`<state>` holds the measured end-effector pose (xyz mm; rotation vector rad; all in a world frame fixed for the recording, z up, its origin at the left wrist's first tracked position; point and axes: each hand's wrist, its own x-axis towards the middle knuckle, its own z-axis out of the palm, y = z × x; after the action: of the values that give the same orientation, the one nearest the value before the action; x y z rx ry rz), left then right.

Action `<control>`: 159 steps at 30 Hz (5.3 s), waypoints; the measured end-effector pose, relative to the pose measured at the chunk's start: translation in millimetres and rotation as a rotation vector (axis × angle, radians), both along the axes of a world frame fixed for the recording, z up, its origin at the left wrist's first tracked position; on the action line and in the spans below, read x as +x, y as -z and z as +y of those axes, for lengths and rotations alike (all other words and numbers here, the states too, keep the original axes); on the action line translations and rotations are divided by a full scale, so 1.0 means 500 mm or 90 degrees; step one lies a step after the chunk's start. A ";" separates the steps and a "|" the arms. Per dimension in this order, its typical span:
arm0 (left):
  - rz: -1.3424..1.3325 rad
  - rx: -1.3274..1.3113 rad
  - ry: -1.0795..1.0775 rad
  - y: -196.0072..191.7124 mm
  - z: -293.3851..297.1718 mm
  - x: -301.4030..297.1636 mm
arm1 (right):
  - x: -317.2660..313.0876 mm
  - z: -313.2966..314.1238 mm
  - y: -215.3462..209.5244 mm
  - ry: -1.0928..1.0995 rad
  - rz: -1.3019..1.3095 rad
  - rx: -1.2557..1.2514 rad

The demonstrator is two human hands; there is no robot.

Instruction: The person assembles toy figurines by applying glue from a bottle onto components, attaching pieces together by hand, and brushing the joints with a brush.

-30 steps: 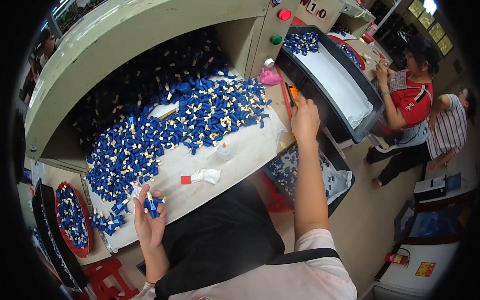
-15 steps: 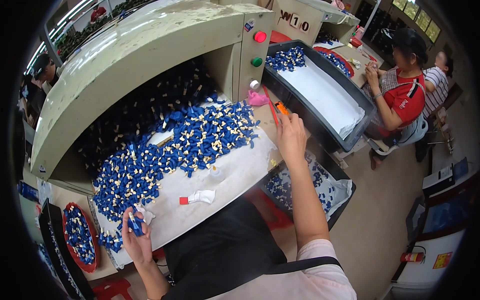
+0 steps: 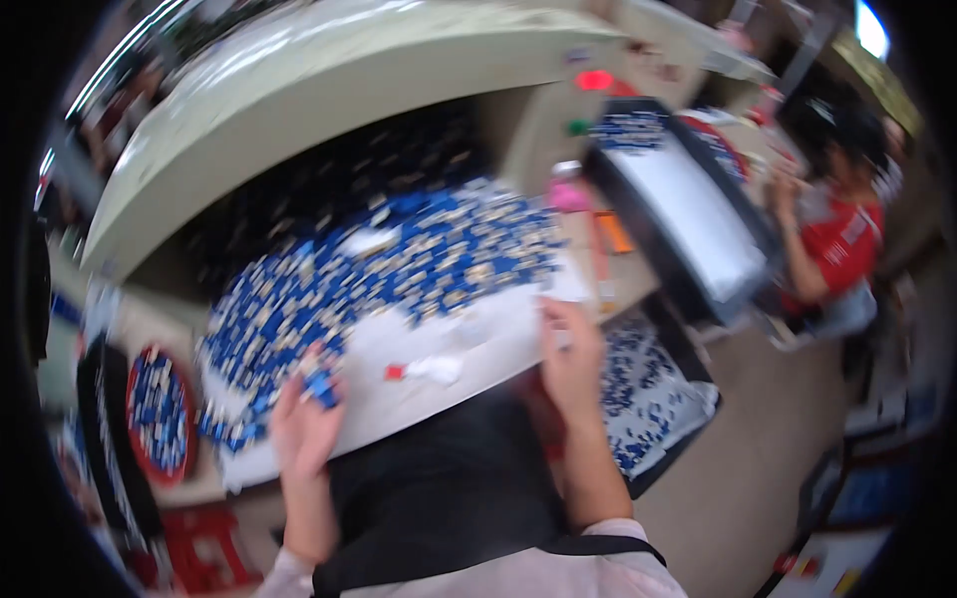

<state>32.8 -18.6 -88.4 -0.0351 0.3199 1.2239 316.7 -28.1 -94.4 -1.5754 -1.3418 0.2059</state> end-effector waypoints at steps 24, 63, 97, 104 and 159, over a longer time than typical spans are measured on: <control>-0.049 -0.081 0.121 0.046 -0.025 0.066 | -0.244 -0.008 0.002 -0.310 -0.031 0.103; 1.292 -0.024 -0.518 -0.036 -0.055 -0.493 | -0.214 -0.064 0.038 -0.394 -0.041 0.017; 1.761 0.578 -0.137 0.035 -0.104 -0.362 | -0.555 0.049 0.043 -0.723 -0.350 0.100; 1.714 0.597 -0.141 0.047 -0.093 -0.369 | -0.567 0.048 0.047 -0.695 -0.375 0.140; 1.788 0.507 -0.683 -0.081 -0.049 -0.515 | -0.523 0.066 0.009 -0.556 -0.072 0.139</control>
<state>-224.5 -43.1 -48.0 -1.7679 -1.5233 -0.8968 55.4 5.1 -98.8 -0.7491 -2.0021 0.4826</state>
